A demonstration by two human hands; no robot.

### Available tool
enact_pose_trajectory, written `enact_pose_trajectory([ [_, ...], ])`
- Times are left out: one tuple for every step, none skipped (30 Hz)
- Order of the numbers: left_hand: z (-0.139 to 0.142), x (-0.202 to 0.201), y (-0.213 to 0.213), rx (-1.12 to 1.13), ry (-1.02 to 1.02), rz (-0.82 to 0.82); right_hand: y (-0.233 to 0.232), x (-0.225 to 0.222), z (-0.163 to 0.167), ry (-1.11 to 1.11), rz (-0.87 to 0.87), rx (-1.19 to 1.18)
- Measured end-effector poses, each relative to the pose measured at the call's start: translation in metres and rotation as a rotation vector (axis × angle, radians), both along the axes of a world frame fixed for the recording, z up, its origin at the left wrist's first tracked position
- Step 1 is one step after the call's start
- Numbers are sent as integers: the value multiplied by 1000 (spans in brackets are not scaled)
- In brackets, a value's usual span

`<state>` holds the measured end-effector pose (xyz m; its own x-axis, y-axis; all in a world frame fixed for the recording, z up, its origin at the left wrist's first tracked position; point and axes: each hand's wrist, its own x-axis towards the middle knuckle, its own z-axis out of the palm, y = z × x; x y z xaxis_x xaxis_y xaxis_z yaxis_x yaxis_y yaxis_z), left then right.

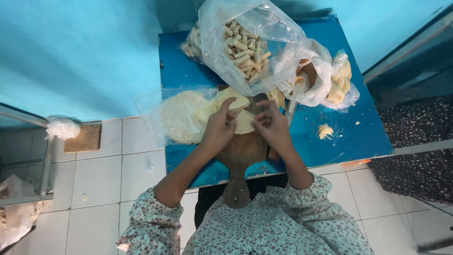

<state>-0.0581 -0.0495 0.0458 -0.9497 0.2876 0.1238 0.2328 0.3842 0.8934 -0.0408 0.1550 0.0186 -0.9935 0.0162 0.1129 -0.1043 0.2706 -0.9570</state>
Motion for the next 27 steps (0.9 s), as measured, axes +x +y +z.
enact_pose_trajectory([
  [-1,-1,0,-15,18,10,-1,-1,0,-4,-15,50],
  [-3,0,1,-28,80,9,-1,-1,-1,-8,-30,101],
  [-6,2,1,-42,142,8,-2,-1,-2,16,-32,117],
  [-8,3,1,-56,204,6,-3,-1,-3,39,-35,132],
  [-10,4,1,-78,213,8,-4,-1,-3,63,-36,148],
  [-11,6,2,-102,221,8,-4,-1,-3,74,-41,159],
  [-12,6,2,-125,230,8,-4,0,-4,85,-46,171],
  [-12,7,2,-137,235,-3,-4,0,-3,97,-49,183],
  [-11,7,2,-149,241,-13,-5,0,-2,102,-58,187],
  [-10,8,2,-162,245,-23,-5,1,-1,107,-67,191],
  [-8,8,2,-186,280,-8,-5,2,1,112,-77,197],
  [-6,8,2,-211,316,6,-5,3,2,116,-78,209],
  [-3,9,2,-236,351,21,-6,4,4,121,-80,222],
  [1,9,1,-258,347,83,-7,5,6,125,-81,235],
  [4,9,-2,-279,344,144,-7,7,7,217,-130,297],
  [8,9,-6,-300,340,205,-8,9,9,309,-179,359],
  [12,8,-12,-333,392,217,-8,10,10,401,-227,421],
  [16,4,-21,-365,445,229,-8,11,10,384,-231,377],
  [19,1,-29,-397,497,240,-8,12,11,367,-236,333],
  [21,-3,-36,-383,484,179,-8,13,11,349,-240,289],
  [22,-8,-42,-369,469,118,-8,14,12,326,-240,281],
  [22,-10,-46,-353,455,58,-8,14,11,304,-239,273],
  [20,-11,-48,-374,433,50,-8,14,11,283,-237,264],
  [18,-13,-50,-395,411,41,-8,14,11,285,-231,266],
  [15,-15,-50,-417,388,30,-7,15,11,285,-226,268],
  [12,-15,-51,-413,403,35,-7,16,11,285,-220,270],
  [9,-15,-51,-410,416,41,-7,17,11,287,-221,266],
])
